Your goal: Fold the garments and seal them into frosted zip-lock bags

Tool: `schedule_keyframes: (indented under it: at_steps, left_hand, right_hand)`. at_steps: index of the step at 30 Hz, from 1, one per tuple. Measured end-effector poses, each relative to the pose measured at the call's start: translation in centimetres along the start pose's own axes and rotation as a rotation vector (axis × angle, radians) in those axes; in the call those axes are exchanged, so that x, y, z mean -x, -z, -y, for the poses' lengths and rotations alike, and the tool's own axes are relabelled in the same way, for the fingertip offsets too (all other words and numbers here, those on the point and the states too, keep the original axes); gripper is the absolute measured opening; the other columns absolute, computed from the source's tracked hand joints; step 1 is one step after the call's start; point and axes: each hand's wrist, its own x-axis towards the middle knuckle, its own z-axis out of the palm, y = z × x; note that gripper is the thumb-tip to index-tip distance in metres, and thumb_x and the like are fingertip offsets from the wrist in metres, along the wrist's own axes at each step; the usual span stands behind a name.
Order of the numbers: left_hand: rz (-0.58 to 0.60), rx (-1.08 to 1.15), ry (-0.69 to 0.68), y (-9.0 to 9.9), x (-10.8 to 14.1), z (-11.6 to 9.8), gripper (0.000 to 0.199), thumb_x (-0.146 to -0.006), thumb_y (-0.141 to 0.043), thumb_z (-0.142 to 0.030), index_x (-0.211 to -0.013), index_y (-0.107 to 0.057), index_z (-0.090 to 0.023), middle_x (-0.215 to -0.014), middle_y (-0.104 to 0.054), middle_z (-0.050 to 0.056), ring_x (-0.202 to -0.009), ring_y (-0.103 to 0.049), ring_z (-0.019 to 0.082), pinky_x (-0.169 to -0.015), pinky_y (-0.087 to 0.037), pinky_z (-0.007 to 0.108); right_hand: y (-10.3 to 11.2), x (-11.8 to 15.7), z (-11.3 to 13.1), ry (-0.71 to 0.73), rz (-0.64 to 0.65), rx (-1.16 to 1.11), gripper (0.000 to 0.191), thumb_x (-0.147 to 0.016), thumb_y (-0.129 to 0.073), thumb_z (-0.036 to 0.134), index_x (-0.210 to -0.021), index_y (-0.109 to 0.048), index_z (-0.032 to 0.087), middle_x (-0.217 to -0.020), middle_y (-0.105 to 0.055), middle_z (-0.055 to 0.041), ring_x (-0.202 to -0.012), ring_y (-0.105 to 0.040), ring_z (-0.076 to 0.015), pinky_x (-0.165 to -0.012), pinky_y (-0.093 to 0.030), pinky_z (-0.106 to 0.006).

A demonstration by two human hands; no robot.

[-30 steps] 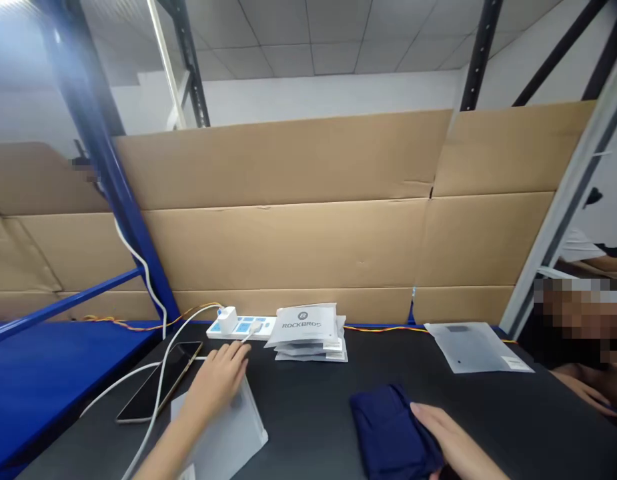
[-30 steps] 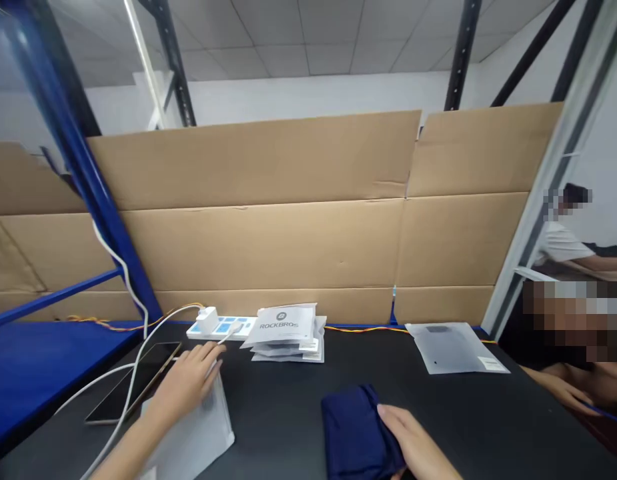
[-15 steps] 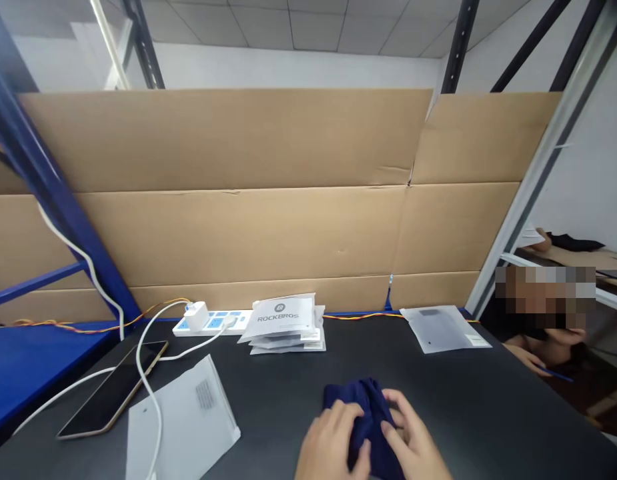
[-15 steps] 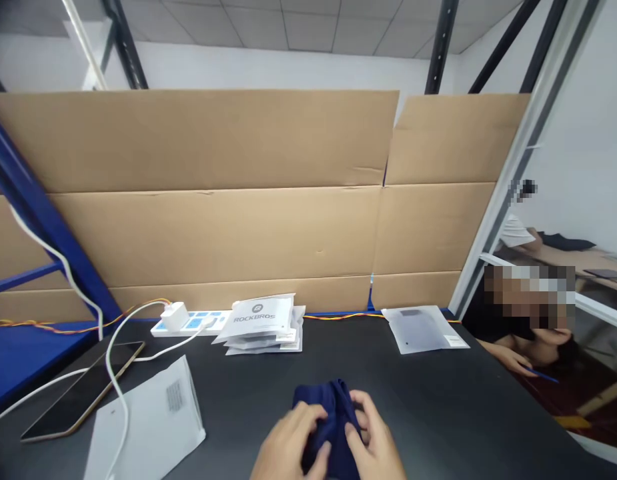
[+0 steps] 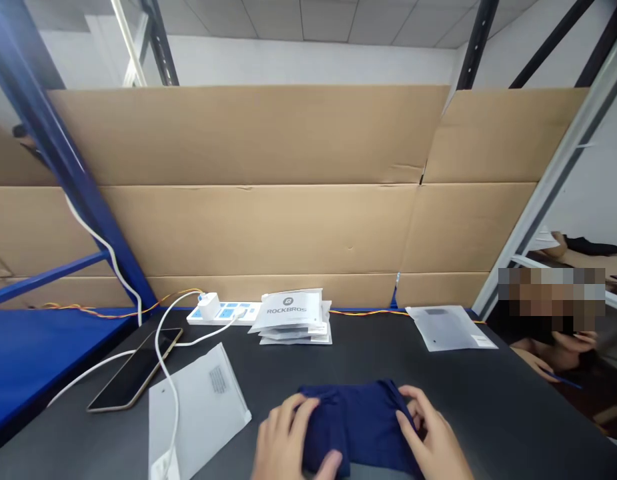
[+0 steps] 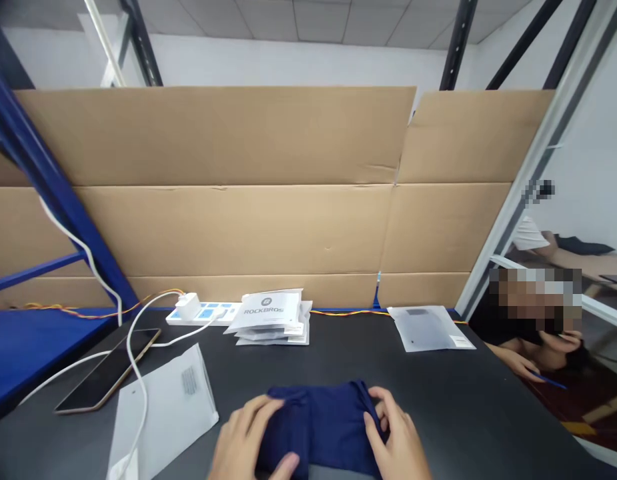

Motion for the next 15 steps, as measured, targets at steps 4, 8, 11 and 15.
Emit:
schedule_keyframes:
  at_steps: [4, 8, 11, 15]
  left_hand:
    - [0.129, 0.021, -0.035, 0.1, -1.6, -3.1, 0.039, -0.076, -0.066, -0.023, -0.114, -0.064, -0.031, -0.119, -0.064, 0.005, -0.106, -0.06, 0.03, -0.091, -0.047, 0.046]
    - [0.06, 0.122, 0.076, 1.9, -1.4, -0.9, 0.016, -0.09, -0.048, -0.02, -0.098, -0.061, -0.026, -0.106, -0.064, 0.004, -0.097, -0.062, 0.023, -0.085, -0.05, 0.036]
    - [-0.033, 0.067, 0.172, 3.3, -0.1, 3.2, 0.016, -0.094, -0.047, -0.033, -0.099, -0.059, -0.025, -0.099, -0.066, 0.004, -0.094, -0.064, 0.024, -0.082, -0.051, 0.037]
    - [-0.041, -0.137, 0.251, 4.5, 1.5, 7.0, 0.022, -0.089, -0.051, -0.039, -0.104, -0.061, -0.025, -0.099, -0.07, 0.005, -0.091, -0.065, 0.03, -0.08, -0.049, 0.043]
  right_hand:
    - [0.5, 0.1, 0.2, -0.009, -0.029, -0.036, 0.031, -0.092, -0.047, 0.047, -0.116, -0.05, 0.026, -0.075, -0.056, 0.0028, -0.068, -0.059, -0.0172, -0.072, -0.049, -0.027]
    - [1.6, 0.4, -0.1, -0.031, -0.038, -0.041, 0.032, -0.092, -0.048, 0.048, -0.115, -0.05, 0.025, -0.074, -0.055, 0.0028, -0.068, -0.058, -0.0172, -0.072, -0.048, -0.028]
    - [2.0, 0.5, -0.2, -0.048, -0.012, -0.038, 0.033, -0.092, -0.048, 0.049, -0.115, -0.049, 0.025, -0.077, -0.056, 0.002, -0.069, -0.058, -0.0172, -0.073, -0.048, -0.029]
    - [2.4, 0.4, 0.1, -0.028, -0.041, -0.033, 0.032, -0.092, -0.05, 0.048, -0.114, -0.051, 0.025, -0.089, -0.057, -0.0021, -0.075, -0.057, -0.0181, -0.074, -0.048, -0.03]
